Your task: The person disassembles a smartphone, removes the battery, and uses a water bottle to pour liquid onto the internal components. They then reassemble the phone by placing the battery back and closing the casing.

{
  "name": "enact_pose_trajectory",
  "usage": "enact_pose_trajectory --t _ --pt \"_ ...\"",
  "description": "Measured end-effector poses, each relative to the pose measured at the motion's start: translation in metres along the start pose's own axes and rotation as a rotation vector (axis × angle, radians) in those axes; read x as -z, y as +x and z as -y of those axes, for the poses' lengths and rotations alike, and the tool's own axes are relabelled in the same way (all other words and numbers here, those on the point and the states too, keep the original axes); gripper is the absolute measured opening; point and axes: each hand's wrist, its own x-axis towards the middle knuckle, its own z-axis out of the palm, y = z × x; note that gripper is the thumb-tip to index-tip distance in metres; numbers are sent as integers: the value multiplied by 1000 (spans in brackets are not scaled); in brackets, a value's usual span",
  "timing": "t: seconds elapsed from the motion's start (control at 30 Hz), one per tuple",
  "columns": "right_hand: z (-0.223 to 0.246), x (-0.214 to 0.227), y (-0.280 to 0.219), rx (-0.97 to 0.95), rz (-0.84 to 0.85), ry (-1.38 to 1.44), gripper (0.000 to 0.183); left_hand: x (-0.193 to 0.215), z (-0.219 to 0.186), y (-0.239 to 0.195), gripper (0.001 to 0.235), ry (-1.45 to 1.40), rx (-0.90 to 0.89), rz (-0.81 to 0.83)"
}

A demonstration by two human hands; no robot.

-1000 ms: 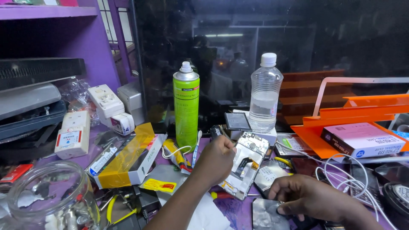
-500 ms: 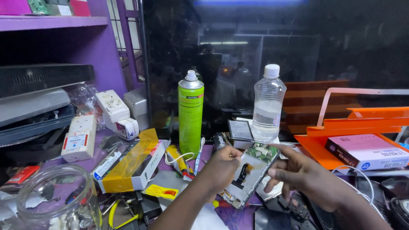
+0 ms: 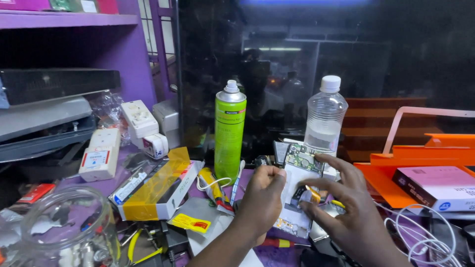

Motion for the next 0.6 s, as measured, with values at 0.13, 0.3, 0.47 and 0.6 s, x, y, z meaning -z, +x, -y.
enact_pose_trajectory --t 0.13,0.3,0.47,0.6 --pt "2 -2 -6 92 -43 35 19 -5 17 3 31 -184 33 92" --pt "1 -4 -12 -10 -45 181 9 -9 26 2 93 -221 50 259" --pt "17 1 -14 154 -77 223 10 -10 24 6 78 -177 -69 137" --pt "22 -4 -16 73 8 524 11 -7 21 6 41 -268 -216 108"
